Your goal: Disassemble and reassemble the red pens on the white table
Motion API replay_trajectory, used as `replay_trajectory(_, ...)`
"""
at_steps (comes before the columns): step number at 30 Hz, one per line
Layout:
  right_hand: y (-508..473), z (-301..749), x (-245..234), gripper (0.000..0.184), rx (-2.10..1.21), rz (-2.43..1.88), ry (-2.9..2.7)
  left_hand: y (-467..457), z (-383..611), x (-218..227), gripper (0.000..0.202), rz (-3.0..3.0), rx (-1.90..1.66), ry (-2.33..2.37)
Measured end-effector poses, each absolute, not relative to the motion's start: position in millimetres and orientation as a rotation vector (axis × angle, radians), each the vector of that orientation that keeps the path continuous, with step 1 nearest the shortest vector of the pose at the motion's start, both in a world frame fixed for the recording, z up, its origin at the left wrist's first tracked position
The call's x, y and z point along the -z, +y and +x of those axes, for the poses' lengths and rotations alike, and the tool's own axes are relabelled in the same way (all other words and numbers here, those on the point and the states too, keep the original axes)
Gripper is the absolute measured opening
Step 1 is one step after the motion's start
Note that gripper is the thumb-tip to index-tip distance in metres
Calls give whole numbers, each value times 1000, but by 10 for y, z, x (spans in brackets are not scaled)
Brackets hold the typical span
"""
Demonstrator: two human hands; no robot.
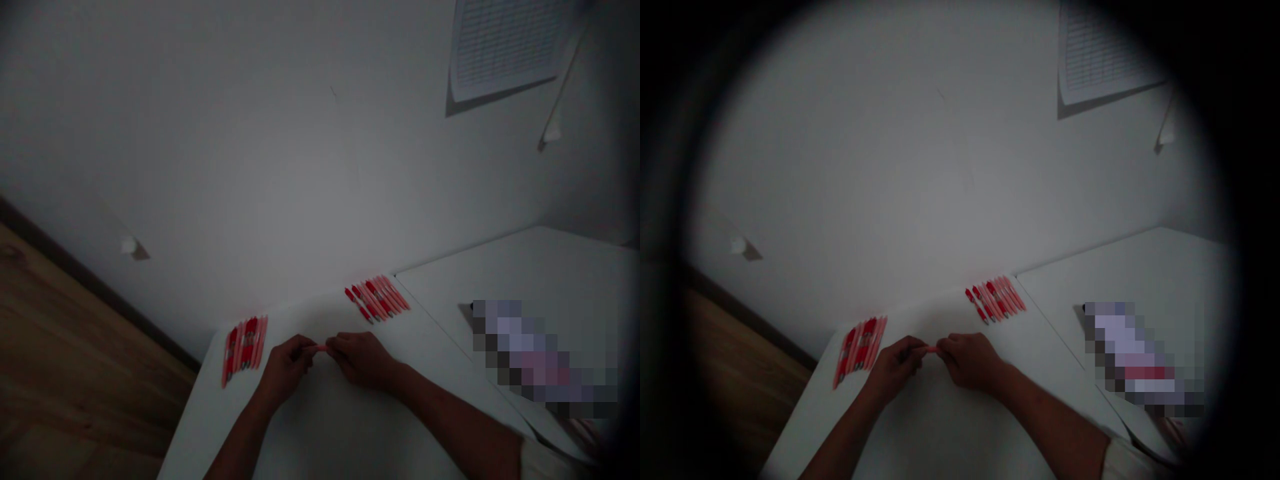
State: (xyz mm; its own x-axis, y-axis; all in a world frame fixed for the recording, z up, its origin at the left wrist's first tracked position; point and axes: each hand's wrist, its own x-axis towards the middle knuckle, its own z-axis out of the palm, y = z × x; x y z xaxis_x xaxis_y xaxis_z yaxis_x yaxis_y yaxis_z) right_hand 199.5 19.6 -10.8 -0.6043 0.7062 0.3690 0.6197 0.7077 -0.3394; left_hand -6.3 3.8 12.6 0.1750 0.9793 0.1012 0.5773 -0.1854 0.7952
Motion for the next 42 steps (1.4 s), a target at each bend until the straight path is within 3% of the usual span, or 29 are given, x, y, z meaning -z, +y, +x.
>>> replay_trajectory(5,195,1999,116,25,-251,-1003,-2427,50,-72,-92,38,1859,-808,1555)
replay_trajectory(11,209,1989,122,25,-270,-1002,-2405,65,-85,-89,33,1902,-930,1393)
replay_trajectory(16,218,1976,132,24,-274,-1003,-2406,65,-98,-91,18,1930,-955,1373)
replay_trajectory(30,203,1973,133,25,-258,-1030,-2427,46,-61,-146,36,1914,-844,1594)
replay_trajectory(42,217,1963,145,24,-249,-1026,-2395,57,-92,-113,21,1863,-944,1439)
